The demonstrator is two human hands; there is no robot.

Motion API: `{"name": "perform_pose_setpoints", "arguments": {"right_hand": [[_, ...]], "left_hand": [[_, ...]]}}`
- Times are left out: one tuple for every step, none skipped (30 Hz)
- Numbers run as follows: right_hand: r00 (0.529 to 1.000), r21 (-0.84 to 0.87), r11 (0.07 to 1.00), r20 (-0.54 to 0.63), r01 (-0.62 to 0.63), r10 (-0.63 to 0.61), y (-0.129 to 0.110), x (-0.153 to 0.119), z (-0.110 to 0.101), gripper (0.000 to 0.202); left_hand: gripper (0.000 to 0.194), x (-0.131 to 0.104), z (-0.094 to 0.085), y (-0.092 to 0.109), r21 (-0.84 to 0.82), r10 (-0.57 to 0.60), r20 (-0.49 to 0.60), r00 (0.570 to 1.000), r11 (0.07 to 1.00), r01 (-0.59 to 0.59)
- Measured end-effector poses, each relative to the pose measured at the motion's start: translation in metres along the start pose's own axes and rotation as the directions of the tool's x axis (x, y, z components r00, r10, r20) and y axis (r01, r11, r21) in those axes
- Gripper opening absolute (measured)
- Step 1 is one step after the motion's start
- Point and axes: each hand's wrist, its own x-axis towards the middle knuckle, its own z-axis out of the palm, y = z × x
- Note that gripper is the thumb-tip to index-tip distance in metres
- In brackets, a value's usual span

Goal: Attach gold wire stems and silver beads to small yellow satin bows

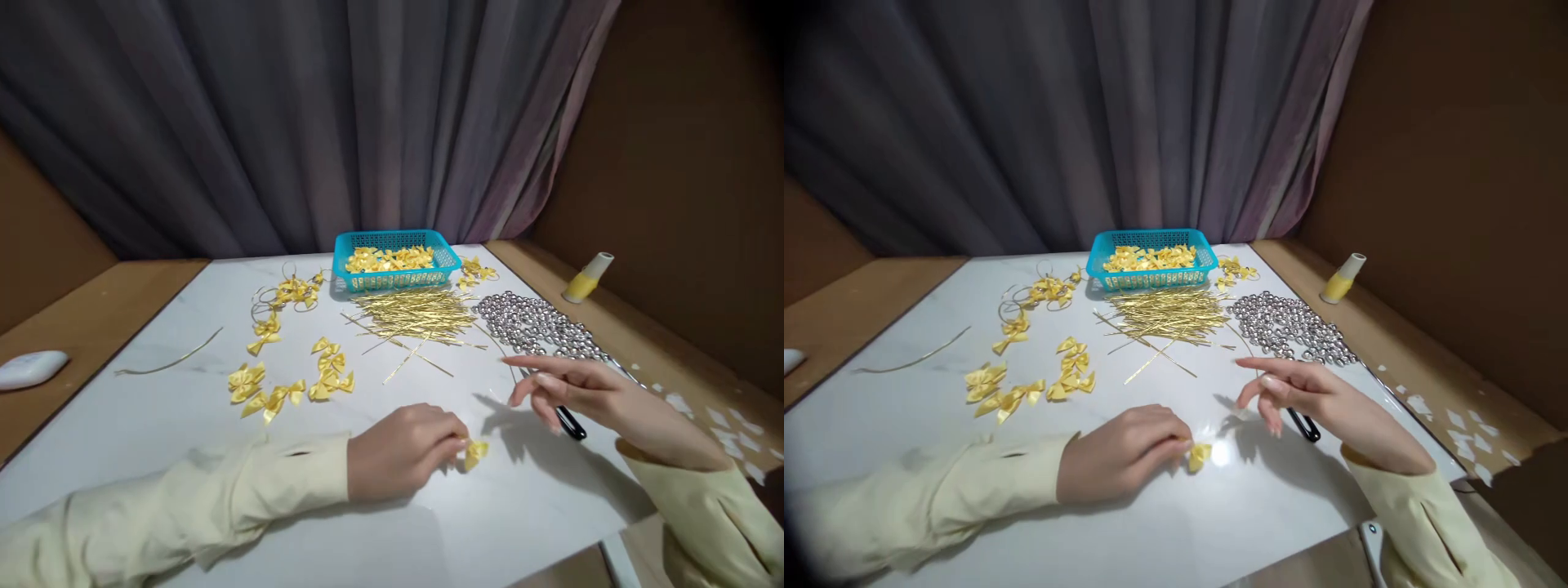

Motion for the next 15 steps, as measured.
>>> {"name": "perform_pose_setpoints", "arguments": {"right_hand": [[0.997, 0.058, 0.998, -0.080, -0.006, 0.011, 0.007, -0.007, -0.003, 0.041], [0.989, 0.113, 0.994, -0.145, -0.004, 0.020, 0.014, -0.015, -0.006, 0.037], [0.977, 0.155, 0.988, -0.208, -0.004, 0.036, 0.021, -0.022, -0.010, 0.032], [0.961, 0.176, 0.984, -0.271, -0.011, 0.059, 0.028, -0.028, -0.015, 0.029], [0.945, 0.182, 0.983, -0.318, -0.021, 0.079, 0.036, -0.033, -0.020, 0.027], [0.927, 0.186, 0.983, -0.365, -0.013, 0.081, 0.043, -0.038, -0.025, 0.026], [0.921, 0.178, 0.984, -0.378, -0.026, 0.093, 0.049, -0.041, -0.030, 0.026], [0.912, 0.166, 0.985, -0.396, -0.045, 0.109, 0.056, -0.043, -0.035, 0.027], [0.889, 0.160, 0.985, -0.437, -0.068, 0.132, 0.062, -0.044, -0.040, 0.030], [0.860, 0.153, 0.984, -0.487, -0.090, 0.154, 0.068, -0.044, -0.045, 0.034], [0.834, 0.134, 0.984, -0.525, -0.116, 0.170, 0.074, -0.042, -0.050, 0.038], [0.807, 0.110, 0.984, -0.562, -0.142, 0.180, 0.079, -0.039, -0.055, 0.041], [0.777, 0.088, 0.983, -0.602, -0.164, 0.183, 0.084, -0.035, -0.061, 0.044], [0.761, 0.061, 0.981, -0.623, -0.183, 0.181, 0.089, -0.031, -0.066, 0.047], [0.775, 0.018, 0.984, -0.614, -0.177, 0.150, 0.093, -0.027, -0.071, 0.049]], "left_hand": [[0.018, 0.009, 0.003, 0.004, 0.071, 0.083, 0.042, 0.996, 0.994, -0.086], [0.017, 0.018, 0.007, 0.008, 0.135, 0.144, 0.076, 0.987, 0.979, -0.153], [0.015, 0.028, 0.010, 0.012, 0.198, 0.190, 0.117, 0.975, 0.957, -0.210], [0.014, 0.038, 0.015, 0.016, 0.255, 0.223, 0.150, 0.963, 0.932, -0.256], [0.013, 0.048, 0.019, 0.020, 0.301, 0.253, 0.178, 0.951, 0.906, -0.297], [0.013, 0.058, 0.024, 0.024, 0.339, 0.268, 0.193, 0.944, 0.884, -0.320], [0.013, 0.067, 0.029, 0.027, 0.368, 0.272, 0.200, 0.941, 0.870, -0.329], [0.013, 0.077, 0.035, 0.030, 0.382, 0.278, 0.201, 0.939, 0.861, -0.337], [0.013, 0.085, 0.041, 0.031, 0.389, 0.279, 0.197, 0.940, 0.858, -0.336], [0.014, 0.093, 0.046, 0.031, 0.387, 0.281, 0.192, 0.940, 0.859, -0.336], [0.012, 0.101, 0.051, 0.030, 0.382, 0.275, 0.184, 0.944, 0.865, -0.326], [0.010, 0.108, 0.056, 0.029, 0.380, 0.263, 0.170, 0.950, 0.872, -0.309], [0.011, 0.114, 0.060, 0.026, 0.368, 0.252, 0.159, 0.954, 0.882, -0.295], [0.012, 0.119, 0.063, 0.024, 0.354, 0.238, 0.144, 0.961, 0.894, -0.274], [0.015, 0.124, 0.065, 0.021, 0.341, 0.220, 0.130, 0.967, 0.906, -0.252]]}}
